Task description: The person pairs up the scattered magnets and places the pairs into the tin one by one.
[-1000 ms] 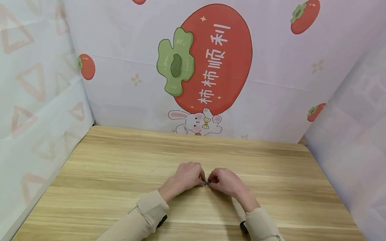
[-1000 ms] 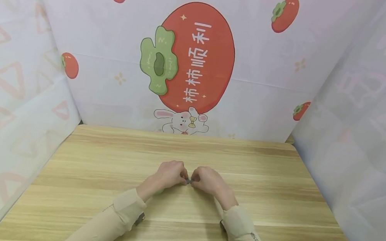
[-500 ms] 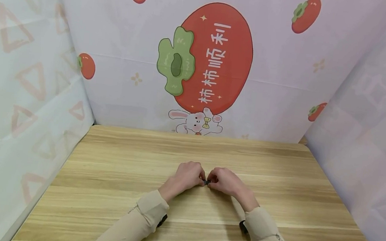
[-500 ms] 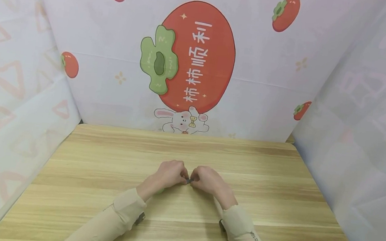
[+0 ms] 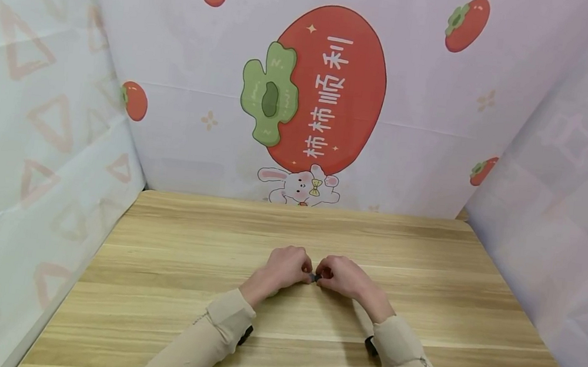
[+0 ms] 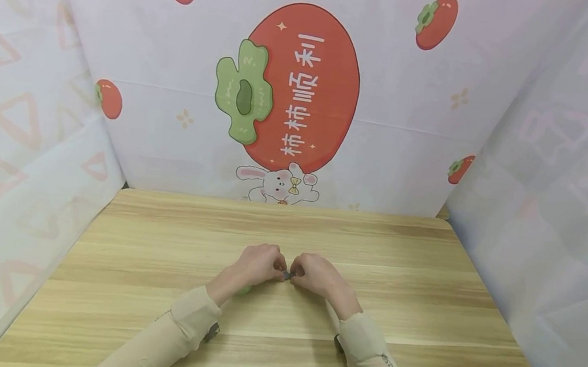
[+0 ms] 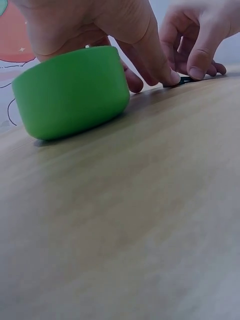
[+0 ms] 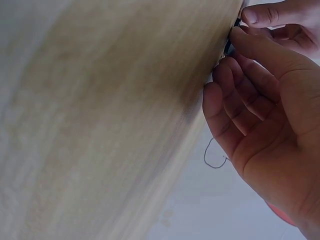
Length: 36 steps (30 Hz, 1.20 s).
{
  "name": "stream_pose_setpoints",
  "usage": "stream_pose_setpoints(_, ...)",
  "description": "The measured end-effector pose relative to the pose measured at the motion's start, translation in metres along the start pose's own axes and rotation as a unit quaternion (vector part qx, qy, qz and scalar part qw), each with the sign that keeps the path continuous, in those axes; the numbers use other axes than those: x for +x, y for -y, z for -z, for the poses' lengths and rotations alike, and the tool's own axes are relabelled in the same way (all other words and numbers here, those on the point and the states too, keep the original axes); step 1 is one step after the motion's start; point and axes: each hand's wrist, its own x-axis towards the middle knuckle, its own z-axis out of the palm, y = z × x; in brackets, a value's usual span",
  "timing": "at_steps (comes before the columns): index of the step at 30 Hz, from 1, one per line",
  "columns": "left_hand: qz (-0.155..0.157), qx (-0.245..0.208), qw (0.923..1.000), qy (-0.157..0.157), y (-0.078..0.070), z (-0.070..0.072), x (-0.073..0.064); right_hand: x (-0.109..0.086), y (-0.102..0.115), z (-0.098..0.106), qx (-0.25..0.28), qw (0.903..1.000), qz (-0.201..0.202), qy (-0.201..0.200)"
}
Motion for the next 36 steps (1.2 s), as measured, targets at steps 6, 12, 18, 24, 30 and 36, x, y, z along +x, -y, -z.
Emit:
stream_pose_setpoints(6,0.004,-0.003,1.0000,0.002,0.005,0.003,-0.001,0.001,0.000,0.001,0.003,1.0000,0.002,0.002)
stream_pose_setpoints(12,0.013,-0.005,0.9999,0.002,0.013,0.009,-0.005,0.001,0.001,0.000,-0.014,0.9998,0.014,0.001)
stream_pose_setpoints(18,0.030,-0.022,0.9993,0.006,0.027,0.016,-0.011,0.003,0.006,0.001,-0.024,0.9997,0.007,-0.001)
stream_pose_setpoints(24,0.045,-0.044,0.9980,0.003,0.041,0.026,-0.026,0.004,0.008,0.001,-0.027,0.9995,-0.015,0.006)
stream_pose_setpoints(30,0.036,-0.061,0.9973,-0.018,0.052,0.036,-0.041,0.002,0.010,0.003,-0.015,0.9991,-0.040,0.003)
stream_pose_setpoints(36,0.041,-0.076,0.9958,-0.029,0.060,0.041,-0.054,-0.002,0.008,0.004,-0.021,0.9993,-0.031,0.003)
